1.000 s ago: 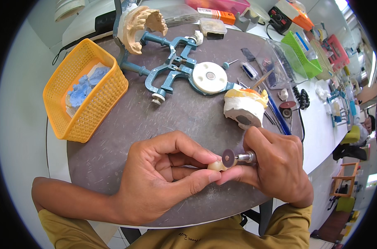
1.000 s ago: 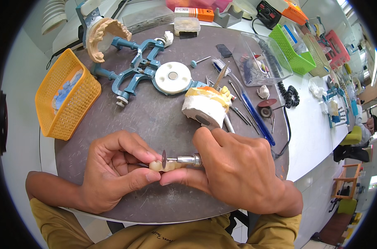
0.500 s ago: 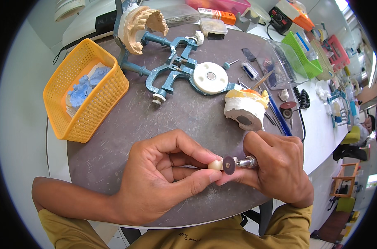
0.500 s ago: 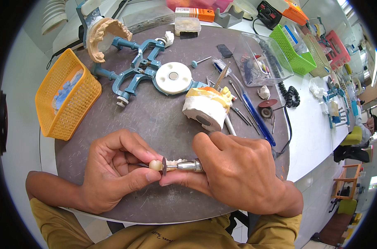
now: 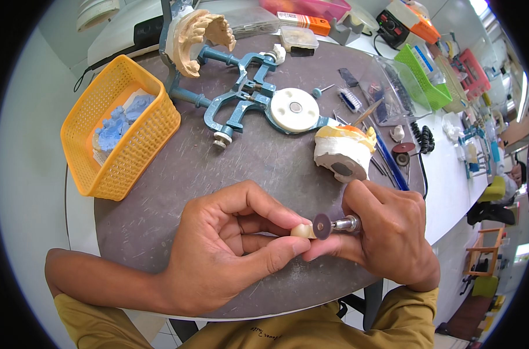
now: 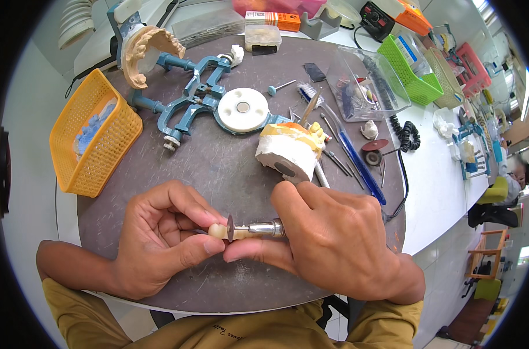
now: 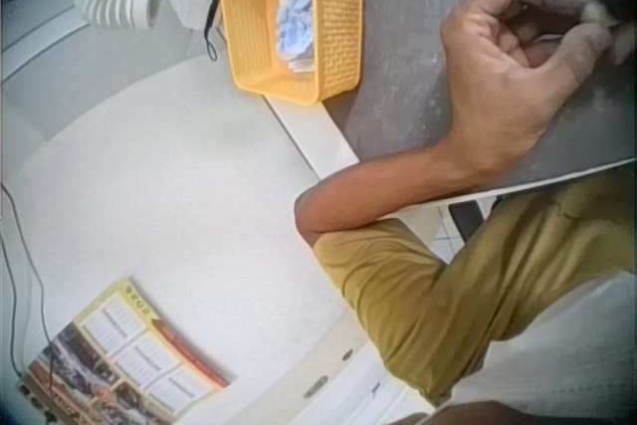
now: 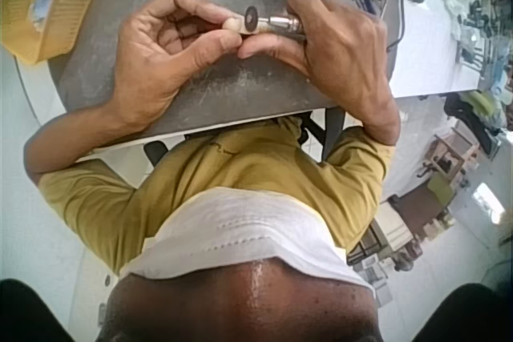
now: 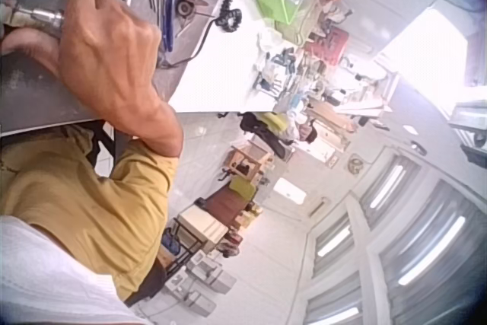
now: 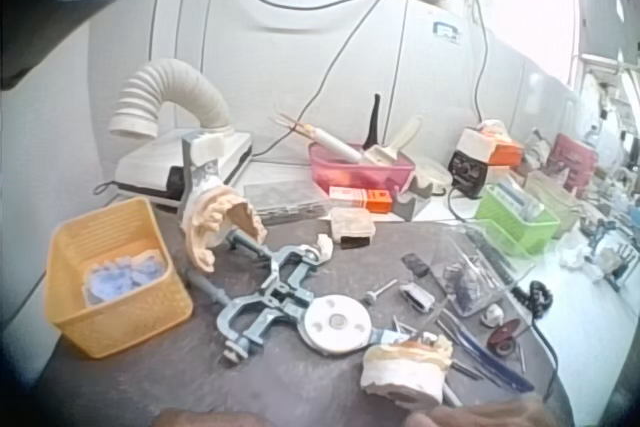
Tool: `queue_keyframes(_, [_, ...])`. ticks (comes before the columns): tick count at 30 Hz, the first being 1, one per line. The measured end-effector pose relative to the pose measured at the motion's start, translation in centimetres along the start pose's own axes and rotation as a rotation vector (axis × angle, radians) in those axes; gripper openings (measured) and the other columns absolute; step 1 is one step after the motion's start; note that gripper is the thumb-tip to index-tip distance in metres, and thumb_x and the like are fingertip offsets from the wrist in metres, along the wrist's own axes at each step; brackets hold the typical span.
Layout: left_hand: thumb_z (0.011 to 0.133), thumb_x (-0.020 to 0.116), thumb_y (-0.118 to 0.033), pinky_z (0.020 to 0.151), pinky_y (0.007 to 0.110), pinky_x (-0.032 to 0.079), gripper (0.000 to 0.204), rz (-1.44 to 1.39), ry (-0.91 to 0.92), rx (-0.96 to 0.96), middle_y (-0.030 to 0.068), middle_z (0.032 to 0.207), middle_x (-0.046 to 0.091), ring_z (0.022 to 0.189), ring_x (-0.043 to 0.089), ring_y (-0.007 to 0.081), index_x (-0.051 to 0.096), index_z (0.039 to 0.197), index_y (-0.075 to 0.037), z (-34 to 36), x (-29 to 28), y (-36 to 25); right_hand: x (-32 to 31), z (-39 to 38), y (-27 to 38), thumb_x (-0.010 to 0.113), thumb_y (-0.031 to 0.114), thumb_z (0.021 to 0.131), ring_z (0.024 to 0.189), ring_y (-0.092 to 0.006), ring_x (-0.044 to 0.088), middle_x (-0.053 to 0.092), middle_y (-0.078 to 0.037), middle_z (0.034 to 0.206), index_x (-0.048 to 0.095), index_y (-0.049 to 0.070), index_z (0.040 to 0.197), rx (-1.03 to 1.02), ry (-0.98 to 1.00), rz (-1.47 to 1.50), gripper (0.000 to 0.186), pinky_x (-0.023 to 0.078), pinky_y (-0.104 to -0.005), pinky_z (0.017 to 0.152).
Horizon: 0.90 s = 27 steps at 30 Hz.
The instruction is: The person uses a rotary tool with a polishing disc to smooth a set of dentures, turning them over to work on different sides.
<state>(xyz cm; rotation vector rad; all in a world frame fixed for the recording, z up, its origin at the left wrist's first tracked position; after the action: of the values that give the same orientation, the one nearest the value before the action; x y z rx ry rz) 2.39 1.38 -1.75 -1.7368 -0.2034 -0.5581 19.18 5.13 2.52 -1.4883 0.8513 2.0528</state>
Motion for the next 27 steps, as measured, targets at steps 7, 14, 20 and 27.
queue_keyframes(7, [0.080, 0.069, 0.006, 0.083, 0.027, 0.053, 0.021, 0.004, -0.002, -0.006, 0.0132, 0.098, 0.061, 0.091, 0.063, 0.0139, 0.055, 0.095, 0.001, -0.01, 0.04, -0.05, 0.10, 0.07, -0.05, 0.069, 0.061, 0.068, 0.040, -0.0189, 0.053, 0.045, -0.003, 0.051, 0.044, 0.008, 0.064, -0.062, -0.002, -0.046, 0.059, 0.041, -0.0296, 0.038])
queue_keyframes(14, [0.080, 0.068, 0.006, 0.083, 0.026, 0.053, 0.021, 0.025, 0.003, -0.004, 0.0131, 0.098, 0.060, 0.091, 0.063, 0.0140, 0.055, 0.095, 0.001, 0.00, 0.02, -0.05, 0.03, 0.05, 0.01, 0.073, 0.059, 0.060, 0.044, -0.0215, 0.050, 0.046, -0.005, 0.055, 0.045, 0.005, 0.066, 0.002, 0.009, 0.005, 0.061, 0.037, -0.0332, 0.041])
queue_keyframes(20, [0.080, 0.068, 0.006, 0.083, 0.027, 0.053, 0.021, 0.007, -0.001, -0.016, 0.0131, 0.098, 0.060, 0.091, 0.063, 0.0141, 0.054, 0.095, 0.001, 0.01, 0.10, -0.11, 0.07, -0.05, -0.05, 0.072, 0.061, 0.059, 0.044, -0.0216, 0.049, 0.045, -0.005, 0.055, 0.045, 0.005, 0.066, -0.002, 0.014, -0.010, 0.062, 0.037, -0.0331, 0.041])
queue_keyframes(27, [0.080, 0.068, 0.006, 0.083, 0.026, 0.054, 0.020, -0.002, -0.015, -0.019, 0.0135, 0.098, 0.060, 0.091, 0.063, 0.0143, 0.054, 0.094, 0.001, -0.03, 0.09, -0.11, -0.14, 0.08, -0.02, 0.072, 0.061, 0.058, 0.044, -0.0207, 0.047, 0.044, -0.005, 0.055, 0.043, 0.006, 0.065, 0.005, -0.018, -0.010, 0.063, 0.036, -0.0328, 0.041])
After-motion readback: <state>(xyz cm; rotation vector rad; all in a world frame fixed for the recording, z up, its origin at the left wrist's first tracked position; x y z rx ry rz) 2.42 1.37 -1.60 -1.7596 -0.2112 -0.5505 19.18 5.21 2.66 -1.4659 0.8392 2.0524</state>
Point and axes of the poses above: each hand's wrist, its own z-axis towards the middle knuckle, its own x-axis out of the palm, y = z × x, the point moved 4 cm from there along z, towards the middle knuckle
